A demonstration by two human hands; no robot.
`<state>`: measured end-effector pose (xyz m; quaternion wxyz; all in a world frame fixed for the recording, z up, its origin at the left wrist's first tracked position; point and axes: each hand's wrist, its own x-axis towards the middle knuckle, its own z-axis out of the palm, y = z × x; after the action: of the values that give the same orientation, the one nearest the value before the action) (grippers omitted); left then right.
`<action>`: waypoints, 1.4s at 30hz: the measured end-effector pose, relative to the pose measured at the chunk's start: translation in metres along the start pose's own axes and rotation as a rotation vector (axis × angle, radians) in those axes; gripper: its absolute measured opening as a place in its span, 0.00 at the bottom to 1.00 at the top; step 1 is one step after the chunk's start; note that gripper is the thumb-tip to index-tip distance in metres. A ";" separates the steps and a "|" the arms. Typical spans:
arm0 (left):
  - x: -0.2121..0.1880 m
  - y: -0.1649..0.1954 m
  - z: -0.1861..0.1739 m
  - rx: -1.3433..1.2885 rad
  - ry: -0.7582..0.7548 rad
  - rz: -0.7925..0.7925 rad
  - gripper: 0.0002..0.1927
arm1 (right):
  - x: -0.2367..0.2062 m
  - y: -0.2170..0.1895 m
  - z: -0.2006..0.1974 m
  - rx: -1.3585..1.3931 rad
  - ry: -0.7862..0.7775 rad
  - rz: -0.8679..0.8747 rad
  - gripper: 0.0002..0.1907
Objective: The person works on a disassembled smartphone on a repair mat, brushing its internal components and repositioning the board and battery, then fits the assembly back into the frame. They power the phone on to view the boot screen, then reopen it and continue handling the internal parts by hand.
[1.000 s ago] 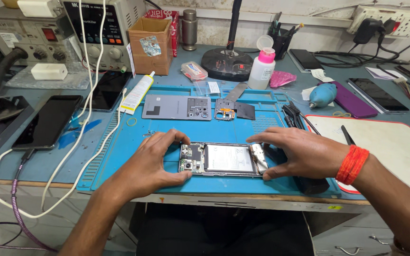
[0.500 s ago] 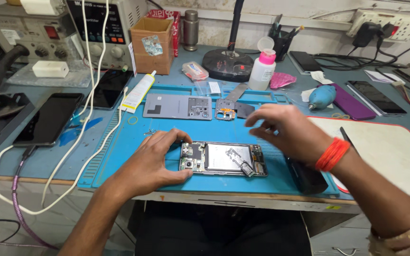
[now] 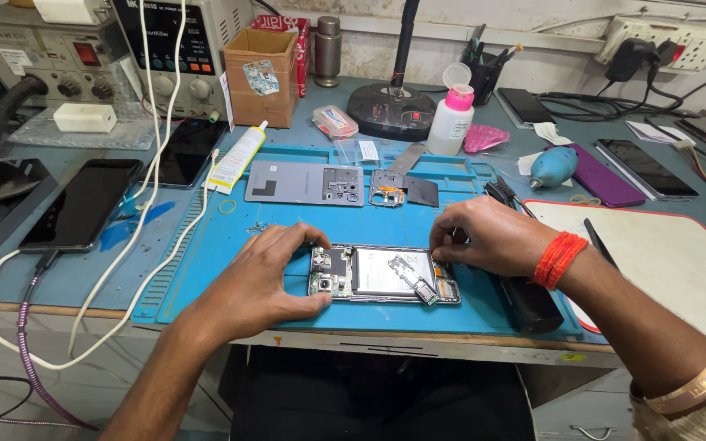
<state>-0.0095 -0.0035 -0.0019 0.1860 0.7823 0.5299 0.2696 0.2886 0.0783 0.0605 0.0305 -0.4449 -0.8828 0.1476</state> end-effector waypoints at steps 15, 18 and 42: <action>0.000 0.001 0.000 -0.004 -0.013 -0.044 0.32 | 0.016 0.014 0.007 -0.038 -0.047 0.036 0.20; 0.000 0.000 0.000 0.003 0.004 -0.005 0.32 | 0.019 0.012 0.013 -0.078 -0.078 0.101 0.21; 0.000 0.001 0.000 -0.003 -0.005 -0.013 0.32 | 0.027 0.015 -0.003 0.044 -0.302 0.091 0.13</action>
<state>-0.0089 -0.0043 -0.0008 0.1900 0.7791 0.5344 0.2672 0.2842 0.1085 0.0569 -0.0993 -0.4564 -0.8529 0.2333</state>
